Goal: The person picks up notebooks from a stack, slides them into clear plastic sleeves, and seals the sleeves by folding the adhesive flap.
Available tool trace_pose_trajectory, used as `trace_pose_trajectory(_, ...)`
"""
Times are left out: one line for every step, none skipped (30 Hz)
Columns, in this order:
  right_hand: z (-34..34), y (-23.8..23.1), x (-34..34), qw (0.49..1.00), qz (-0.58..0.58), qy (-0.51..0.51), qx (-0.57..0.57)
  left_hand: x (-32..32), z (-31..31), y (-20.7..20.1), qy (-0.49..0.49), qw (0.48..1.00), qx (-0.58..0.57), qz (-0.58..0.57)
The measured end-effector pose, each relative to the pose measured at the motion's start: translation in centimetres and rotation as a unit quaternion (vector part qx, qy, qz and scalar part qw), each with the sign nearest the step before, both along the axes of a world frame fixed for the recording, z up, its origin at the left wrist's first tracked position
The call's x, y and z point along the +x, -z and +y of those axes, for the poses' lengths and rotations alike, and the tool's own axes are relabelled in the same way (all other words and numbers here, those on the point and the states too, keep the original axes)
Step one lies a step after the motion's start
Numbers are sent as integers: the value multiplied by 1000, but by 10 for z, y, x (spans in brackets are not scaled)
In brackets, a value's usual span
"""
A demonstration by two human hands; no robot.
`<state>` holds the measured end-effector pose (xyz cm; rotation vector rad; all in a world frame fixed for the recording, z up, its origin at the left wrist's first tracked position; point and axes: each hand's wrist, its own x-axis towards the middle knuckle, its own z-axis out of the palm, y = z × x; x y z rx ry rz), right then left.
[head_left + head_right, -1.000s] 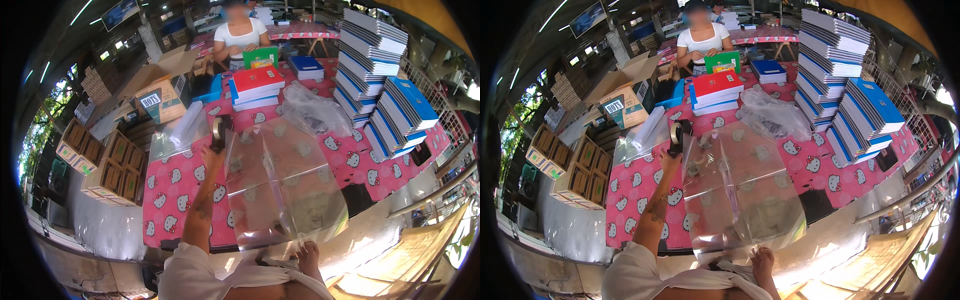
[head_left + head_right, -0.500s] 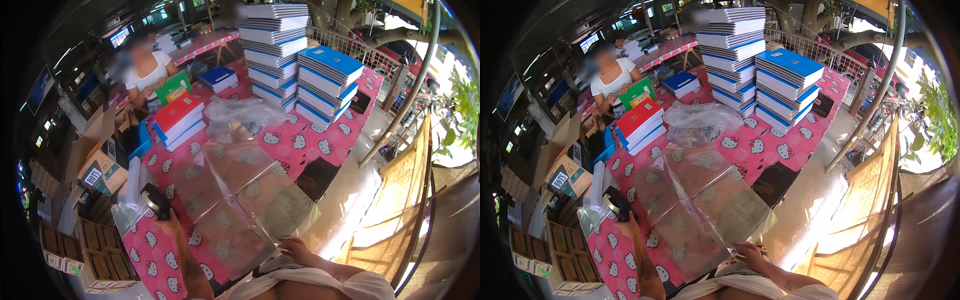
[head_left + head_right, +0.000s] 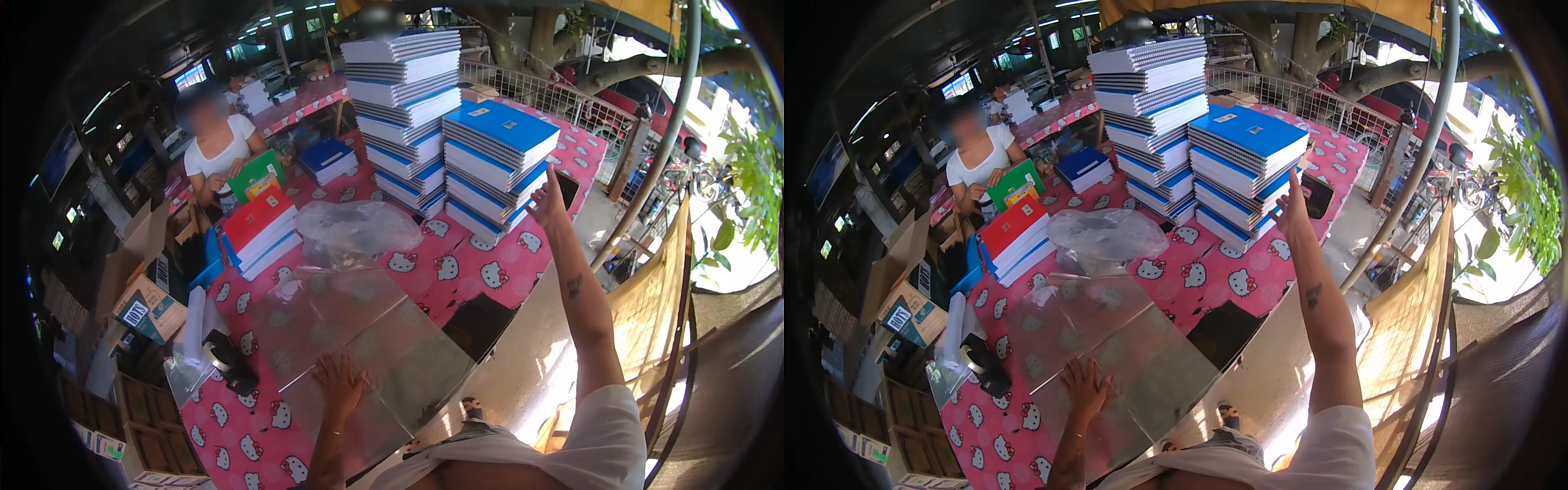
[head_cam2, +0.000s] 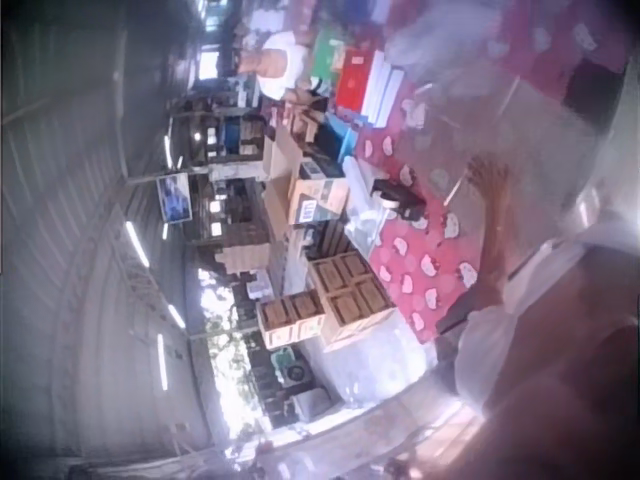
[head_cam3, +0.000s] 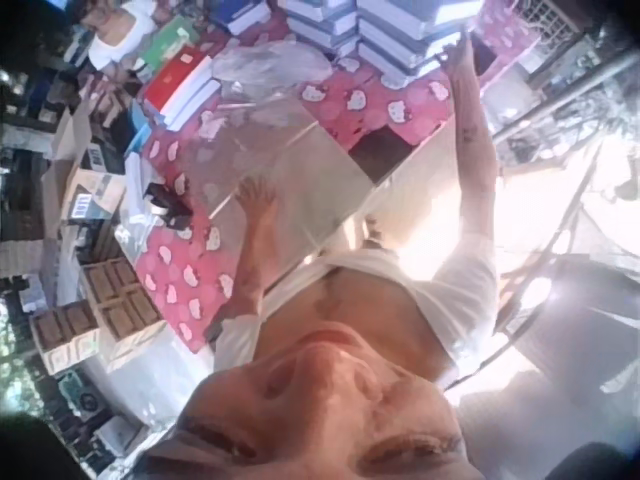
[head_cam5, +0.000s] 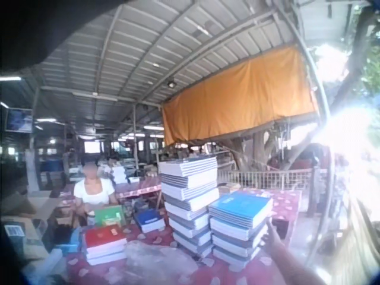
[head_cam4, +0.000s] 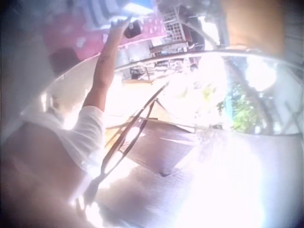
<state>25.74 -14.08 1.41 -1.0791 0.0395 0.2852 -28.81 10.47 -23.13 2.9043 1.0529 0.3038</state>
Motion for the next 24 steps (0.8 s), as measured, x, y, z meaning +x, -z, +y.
trace_pose_trajectory(-5, -11, 35, 1000, 9, -5, 4, 11, -2, -5, 1, 1000, -1, -4)
trace_pose_trajectory(3, -21, 53, 999, 35, 12, 6, 11, -4, -14, -22, 999, -42, 25)
trace_pose_trajectory(11, -29, 67, 998, 58, 28, 9, 12, -8, -27, -46, 994, -82, 50)
trace_pose_trajectory(18, -33, 76, 998, 57, 17, 10, 13, -10, -41, -56, 994, -80, 49)
trace_pose_trajectory(27, -33, 84, 999, 27, -19, -5, 10, -15, -56, -75, 993, -84, 40)
trace_pose_trajectory(35, -33, 95, 998, -3, -53, -20, 13, -18, -68, -91, 992, -86, 32)
trace_pose_trajectory(44, -33, 105, 998, -2, -64, -18, 16, -22, -74, -103, 991, -85, 33)
trace_pose_trajectory(52, -33, 120, 999, 14, -50, 13, 21, -26, -78, -98, 993, -32, -63)
trace_pose_trajectory(50, -33, 141, 998, 27, -26, 41, 33, -30, -80, -83, 983, 17, -160)
trace_pose_trajectory(7, -39, 192, 997, -15, 59, 41, 77, -40, -80, -52, 982, 0, -183)
trace_pose_trajectory(14, -41, 196, 998, -13, 51, 42, 91, -48, -94, -51, 976, -28, -208)
trace_pose_trajectory(14, -45, 202, 992, -23, 117, -28, 110, -57, -106, -45, 969, -58, -235)
trace_pose_trajectory(38, -52, 184, 993, -22, 115, -1, 111, -62, -126, -65, 970, -44, -230)
trace_pose_trajectory(61, -62, 161, 993, -19, 111, 26, 112, -69, -148, -58, 966, -64, -244)
trace_pose_trajectory(82, -76, 139, 992, -18, 108, 54, 120, -71, -164, -48, 961, -87, -258)
trace_pose_trajectory(98, -83, 116, 990, -9, 99, 98, 124, -70, -173, -20, 955, -54, -290)
trace_pose_trajectory(102, -89, 106, 985, -9, 99, 140, 141, -70, -180, 19, 944, -24, -327)
trace_pose_trajectory(97, -87, 106, 977, -21, 88, 190, 164, -78, -199, 40, 937, -25, -347)
trace_pose_trajectory(60, -82, 155, 962, -100, 108, 228, 210, -94, -219, 91, 917, -34, -386)
trace_pose_trajectory(73, -75, 125, 963, -97, 69, 240, 214, -90, -226, 108, 907, -43, -404)
trace_pose_trajectory(84, -64, 87, 961, -98, 17, 257, 215, -87, -235, 117, 896, -41, -427)
trace_pose_trajectory(48, -56, 120, 970, -108, -4, 217, 253, -105, -249, 135, 829, -251, -482)
trace_pose_trajectory(44, -50, 97, 948, -122, -71, 285, 273, -105, -254, 158, 785, -353, -485)
trace_pose_trajectory(36, -63, 27, 935, -82, -127, 320, 277, -95, -270, 159, 773, -420, -449)
